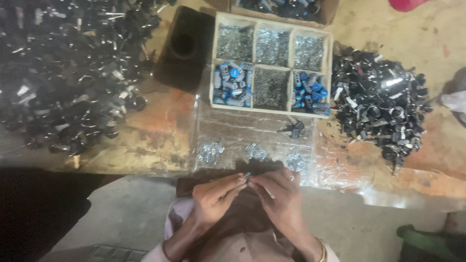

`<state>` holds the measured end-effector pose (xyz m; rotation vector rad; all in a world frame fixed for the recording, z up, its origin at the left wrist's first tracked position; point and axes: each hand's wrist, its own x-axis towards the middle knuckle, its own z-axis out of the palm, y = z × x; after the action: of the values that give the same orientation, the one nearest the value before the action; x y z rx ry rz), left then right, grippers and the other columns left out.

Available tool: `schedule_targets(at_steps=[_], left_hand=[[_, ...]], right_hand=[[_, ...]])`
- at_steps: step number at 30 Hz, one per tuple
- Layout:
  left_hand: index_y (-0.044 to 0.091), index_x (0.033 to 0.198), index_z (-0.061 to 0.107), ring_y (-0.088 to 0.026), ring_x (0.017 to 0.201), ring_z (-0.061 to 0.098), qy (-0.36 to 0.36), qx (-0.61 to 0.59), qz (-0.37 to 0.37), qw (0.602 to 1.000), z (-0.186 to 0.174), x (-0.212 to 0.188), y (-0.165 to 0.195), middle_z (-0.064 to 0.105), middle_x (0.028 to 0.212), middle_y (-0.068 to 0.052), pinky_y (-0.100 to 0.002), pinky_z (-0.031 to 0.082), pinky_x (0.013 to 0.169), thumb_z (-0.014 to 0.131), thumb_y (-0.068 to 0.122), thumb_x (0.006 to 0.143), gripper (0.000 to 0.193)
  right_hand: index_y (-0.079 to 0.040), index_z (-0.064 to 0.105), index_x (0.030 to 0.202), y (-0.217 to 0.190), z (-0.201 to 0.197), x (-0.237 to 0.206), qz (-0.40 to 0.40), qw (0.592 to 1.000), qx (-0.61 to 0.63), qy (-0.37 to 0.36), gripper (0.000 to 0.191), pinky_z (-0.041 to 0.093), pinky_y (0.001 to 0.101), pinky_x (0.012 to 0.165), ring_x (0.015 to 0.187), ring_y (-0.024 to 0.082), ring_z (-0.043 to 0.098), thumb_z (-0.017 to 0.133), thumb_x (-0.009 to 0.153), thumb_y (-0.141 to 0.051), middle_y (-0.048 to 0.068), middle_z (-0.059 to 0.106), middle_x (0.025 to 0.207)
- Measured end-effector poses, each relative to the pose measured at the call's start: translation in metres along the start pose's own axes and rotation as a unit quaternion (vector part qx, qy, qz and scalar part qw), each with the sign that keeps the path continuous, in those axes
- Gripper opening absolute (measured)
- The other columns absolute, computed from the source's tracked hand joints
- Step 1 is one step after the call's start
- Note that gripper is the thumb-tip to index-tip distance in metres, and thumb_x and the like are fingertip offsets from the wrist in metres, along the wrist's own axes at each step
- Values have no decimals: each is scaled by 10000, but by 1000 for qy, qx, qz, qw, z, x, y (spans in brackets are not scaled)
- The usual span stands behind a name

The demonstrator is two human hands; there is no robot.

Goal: The person sits at a workbench and assembles small electrical components by hand, fitting blue and black parts together one at a time and placing the finished pieces into compartments of a divided tray. Large piles of loose components surround the tray on the bench.

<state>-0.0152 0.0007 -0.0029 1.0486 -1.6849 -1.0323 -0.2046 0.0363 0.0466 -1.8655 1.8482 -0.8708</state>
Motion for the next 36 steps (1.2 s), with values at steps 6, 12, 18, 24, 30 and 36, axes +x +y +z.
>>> schedule_targets(at_steps=[6,12,18,24,30,36], left_hand=[[26,1044,769,-156,827,805,23,-38,-31,999,8,1,2,799,1049,-116,-235,638,659,856,-5,800,261],[-8,1021,774,-118,741,781,24,-116,-108,987,13,-6,-4,806,1012,-128,-214,593,552,851,-44,790,247],[-37,1064,748,-140,747,779,26,-169,-129,977,15,-10,-8,790,1029,-141,-223,640,570,830,-71,809,270],[-38,1080,744,-143,759,778,20,-173,-117,978,12,-6,-9,787,1028,-141,-223,651,592,829,-76,815,281],[-14,1061,754,-140,809,780,29,-107,-86,990,10,-3,-4,794,1040,-137,-211,617,572,848,-62,798,283],[6,1054,773,-103,769,770,22,-102,-131,986,8,-3,-1,810,1029,-112,-205,559,537,853,-44,788,282]], right_hand=[[-203,789,1097,22,-25,2,25,985,-160,64,301,355,454,1026,1257,269,500,839,802,-169,17,616,1326],[-189,757,1162,23,-31,-2,5,986,-163,26,468,263,542,1088,1352,355,371,851,750,-391,74,524,1444],[-162,734,1185,30,-29,-12,-24,988,-151,35,484,268,530,1091,1337,373,374,854,762,-363,97,514,1431],[-181,768,1034,37,-26,-27,-77,987,-137,23,317,392,434,956,1106,244,576,853,740,-96,-22,662,1105],[-80,739,937,25,-14,-19,14,996,37,82,182,526,326,784,924,194,663,801,777,-17,14,732,953],[-48,781,990,3,-3,1,7,996,70,46,193,491,347,821,921,221,649,767,808,16,54,753,994]])
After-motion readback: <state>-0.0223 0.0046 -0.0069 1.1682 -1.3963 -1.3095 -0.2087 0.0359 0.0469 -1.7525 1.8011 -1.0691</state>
